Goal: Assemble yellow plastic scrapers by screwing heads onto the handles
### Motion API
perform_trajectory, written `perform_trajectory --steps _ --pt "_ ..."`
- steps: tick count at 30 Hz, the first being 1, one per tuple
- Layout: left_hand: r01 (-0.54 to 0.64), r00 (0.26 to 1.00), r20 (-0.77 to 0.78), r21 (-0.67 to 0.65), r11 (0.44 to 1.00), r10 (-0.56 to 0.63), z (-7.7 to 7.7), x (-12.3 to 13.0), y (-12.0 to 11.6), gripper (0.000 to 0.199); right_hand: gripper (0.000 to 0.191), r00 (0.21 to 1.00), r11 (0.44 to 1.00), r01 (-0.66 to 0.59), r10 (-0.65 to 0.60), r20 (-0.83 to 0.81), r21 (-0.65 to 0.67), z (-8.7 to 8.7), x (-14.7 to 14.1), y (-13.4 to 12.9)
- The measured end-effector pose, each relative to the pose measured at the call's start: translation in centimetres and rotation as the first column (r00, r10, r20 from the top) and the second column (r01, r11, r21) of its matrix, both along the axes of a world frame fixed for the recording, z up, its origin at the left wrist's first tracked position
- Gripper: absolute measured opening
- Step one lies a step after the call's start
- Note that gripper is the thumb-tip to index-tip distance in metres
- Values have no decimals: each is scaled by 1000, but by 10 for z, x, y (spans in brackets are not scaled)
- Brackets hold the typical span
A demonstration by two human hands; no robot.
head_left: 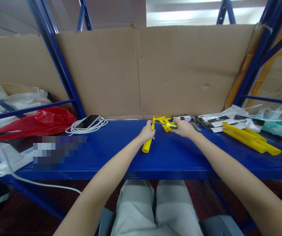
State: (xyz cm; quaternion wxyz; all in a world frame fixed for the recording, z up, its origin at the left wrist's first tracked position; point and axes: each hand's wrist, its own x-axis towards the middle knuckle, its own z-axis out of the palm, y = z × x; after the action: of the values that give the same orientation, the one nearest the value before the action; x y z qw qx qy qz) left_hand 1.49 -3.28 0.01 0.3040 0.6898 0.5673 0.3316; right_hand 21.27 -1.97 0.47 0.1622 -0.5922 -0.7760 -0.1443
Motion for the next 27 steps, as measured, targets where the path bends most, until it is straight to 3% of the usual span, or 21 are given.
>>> perform_trajectory --steps 8,14,17,22,27 --pt "-16 1000 12 4 1000 16 0 -2 1 41 18 994 994 -105 104 42 28 1 4 2" --pt "-11 1000 -8 2 1000 11 1 -1 0 43 27 998 1000 -30 29 -51 -8 -3 4 4" --pt "-7 1000 -5 0 1000 7 1 -1 0 43 31 998 998 -53 53 -39 -18 -1 3 1" --pt "-14 1000 -14 1 1000 14 2 -2 0 44 22 997 997 -81 81 19 -6 1 4 2" --pt "10 1000 -22 8 1000 -10 1 -2 1 43 26 998 999 -54 54 -39 -4 -2 5 5"
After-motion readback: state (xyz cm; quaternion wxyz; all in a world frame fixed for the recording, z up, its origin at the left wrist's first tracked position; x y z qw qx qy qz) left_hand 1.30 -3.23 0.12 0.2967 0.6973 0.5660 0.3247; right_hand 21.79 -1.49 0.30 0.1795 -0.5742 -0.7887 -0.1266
